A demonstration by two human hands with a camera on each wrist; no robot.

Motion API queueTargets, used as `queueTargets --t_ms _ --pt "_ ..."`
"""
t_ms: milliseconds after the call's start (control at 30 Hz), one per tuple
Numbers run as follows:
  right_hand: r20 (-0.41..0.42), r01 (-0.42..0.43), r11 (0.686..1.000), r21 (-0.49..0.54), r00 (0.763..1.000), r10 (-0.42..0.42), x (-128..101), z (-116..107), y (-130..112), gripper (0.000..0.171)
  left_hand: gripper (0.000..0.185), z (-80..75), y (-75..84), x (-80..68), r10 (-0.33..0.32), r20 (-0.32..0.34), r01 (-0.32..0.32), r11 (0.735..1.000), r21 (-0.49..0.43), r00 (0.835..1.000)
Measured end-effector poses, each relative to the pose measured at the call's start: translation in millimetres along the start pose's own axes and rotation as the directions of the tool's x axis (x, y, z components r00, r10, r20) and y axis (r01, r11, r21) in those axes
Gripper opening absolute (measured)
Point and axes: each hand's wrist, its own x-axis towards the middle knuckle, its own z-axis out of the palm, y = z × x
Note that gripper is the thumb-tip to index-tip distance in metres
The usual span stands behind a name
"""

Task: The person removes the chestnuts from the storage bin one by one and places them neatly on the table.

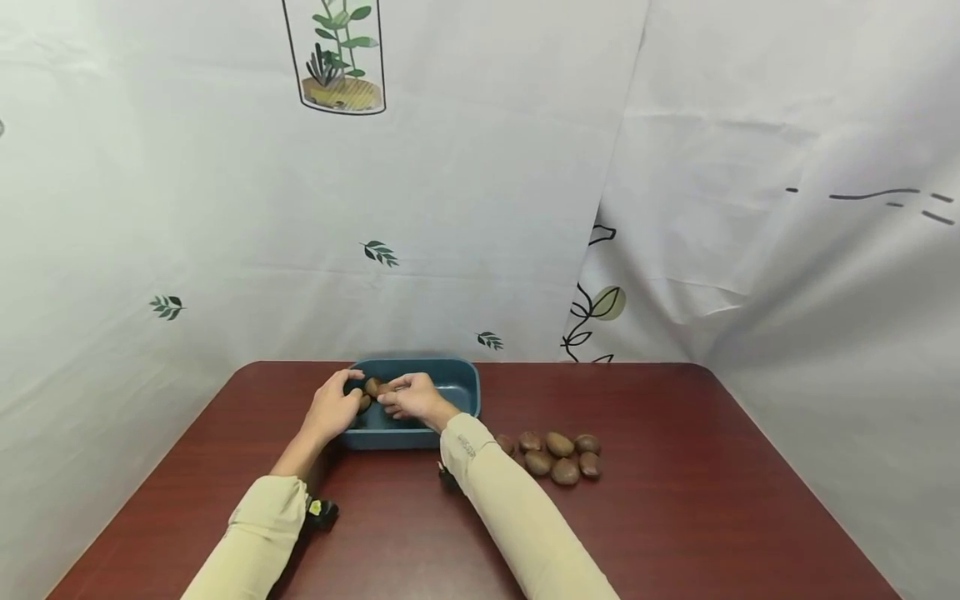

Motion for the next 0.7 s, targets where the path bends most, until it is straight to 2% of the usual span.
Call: queueTargets --t_ms 233,500,700 --pt "-0.017 0.061 0.989 -0.133 0.998 -0.064 -13 -8 -11 0.031 0.042 1.5 1.3 -3.0 -0.002 0.004 0.002 1.0 -0.009 1.0" --pt "0.059 0.096 0.984 -0.149 0.994 -0.088 -43 -28 -33 0.036 0.044 -0.1 2.0 -0.8 -0.009 0.008 0.009 1.0 0.0 1.0" --pt "0.115 0.135 0.967 -0.215 0.987 -0.112 -68 -45 -40 0.035 0.044 -1.3 0.1 0.4 -0.012 0.01 0.012 1.0 0.003 1.0"
